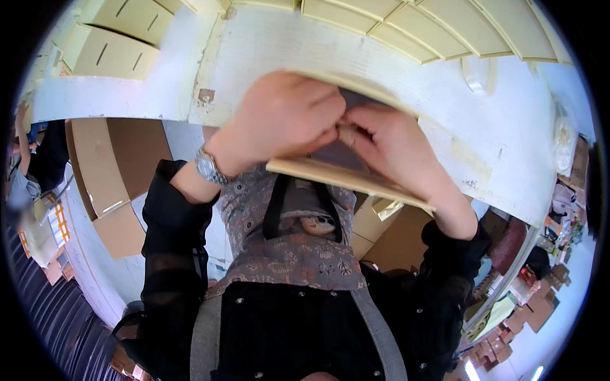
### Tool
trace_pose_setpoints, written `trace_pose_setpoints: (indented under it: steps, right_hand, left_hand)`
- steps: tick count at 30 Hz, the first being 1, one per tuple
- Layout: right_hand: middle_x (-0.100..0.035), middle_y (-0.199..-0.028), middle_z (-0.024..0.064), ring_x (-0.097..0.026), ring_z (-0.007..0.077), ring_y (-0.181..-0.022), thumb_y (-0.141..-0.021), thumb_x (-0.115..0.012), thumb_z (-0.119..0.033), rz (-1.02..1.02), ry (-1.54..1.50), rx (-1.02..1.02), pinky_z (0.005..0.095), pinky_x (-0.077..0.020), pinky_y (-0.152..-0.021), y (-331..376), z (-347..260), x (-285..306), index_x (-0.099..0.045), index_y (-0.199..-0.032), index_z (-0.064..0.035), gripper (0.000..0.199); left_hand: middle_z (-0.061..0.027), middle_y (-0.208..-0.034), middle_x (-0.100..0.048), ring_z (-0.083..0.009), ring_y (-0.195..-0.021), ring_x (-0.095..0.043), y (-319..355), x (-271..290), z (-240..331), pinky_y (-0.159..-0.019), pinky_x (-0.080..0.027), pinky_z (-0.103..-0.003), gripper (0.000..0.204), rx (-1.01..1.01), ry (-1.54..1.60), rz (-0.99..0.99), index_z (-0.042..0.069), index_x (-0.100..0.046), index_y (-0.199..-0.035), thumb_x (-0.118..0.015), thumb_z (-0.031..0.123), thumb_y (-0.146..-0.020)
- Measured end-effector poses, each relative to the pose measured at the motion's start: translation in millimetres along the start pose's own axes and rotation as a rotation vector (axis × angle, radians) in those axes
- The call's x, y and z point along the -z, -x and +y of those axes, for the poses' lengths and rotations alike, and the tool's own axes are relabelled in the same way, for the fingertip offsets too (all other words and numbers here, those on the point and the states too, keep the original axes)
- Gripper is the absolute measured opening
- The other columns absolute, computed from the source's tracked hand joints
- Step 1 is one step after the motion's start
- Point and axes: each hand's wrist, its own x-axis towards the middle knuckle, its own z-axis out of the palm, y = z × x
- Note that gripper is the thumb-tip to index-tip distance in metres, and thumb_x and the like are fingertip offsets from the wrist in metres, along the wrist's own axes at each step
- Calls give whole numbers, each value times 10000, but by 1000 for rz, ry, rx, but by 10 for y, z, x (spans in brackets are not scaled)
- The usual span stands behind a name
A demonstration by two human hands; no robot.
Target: The person assembles small rectangular boxes from flat cardboard pieces, inserts a decorative paper insert, and secures the box with a ribbon. The person repeats this process for multiple boxes, placing the finished items into a larger cardboard box.
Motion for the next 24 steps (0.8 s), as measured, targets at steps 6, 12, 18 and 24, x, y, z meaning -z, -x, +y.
trace_pose_setpoints:
  steps: [6, 12, 18, 24]
  right_hand:
    - [-516, -610, 42, -423, 83, -567, -913, -618, -239, 170, -399, -337, 250, -379, -517, -24, 199, -73, -584, -805, -12, 254]
    - [-556, -741, -11, -467, 46, -634, -926, -609, -222, 119, -464, -251, 211, -402, -558, -44, 218, -84, -622, -1013, -39, 203]
    - [-598, -906, -20, -531, 35, -772, -936, -533, -122, -124, -774, -205, 180, -444, -660, -40, 306, 6, -598, -1145, -32, 237]
    - [-606, -1004, -17, -533, 37, -869, -925, -525, -106, -222, -721, -162, 168, -436, -748, -34, 319, 95, -588, -1176, -42, 266]
  left_hand:
    - [-73, -837, -589, -173, -758, -588, 437, -37, 0, -690, -484, -273, 156, 450, 549, 529, 46, -569, -842, -544, -102, -798]
    - [-68, -976, -585, -90, -826, -578, 665, -558, 1022, -634, -458, -220, 300, 998, 1637, 184, -5, -530, -1123, -639, 46, -848]
    - [-44, -1024, -608, -59, -772, -551, 367, -1048, 1112, -551, -379, -181, 345, 1088, 2259, -8, 17, -475, -1222, -563, 172, -927]
    - [-116, -955, -605, -77, -491, -404, 668, -967, 1032, -430, -296, -203, 241, 1025, 2861, 62, 68, -501, -1119, -470, 113, -885]
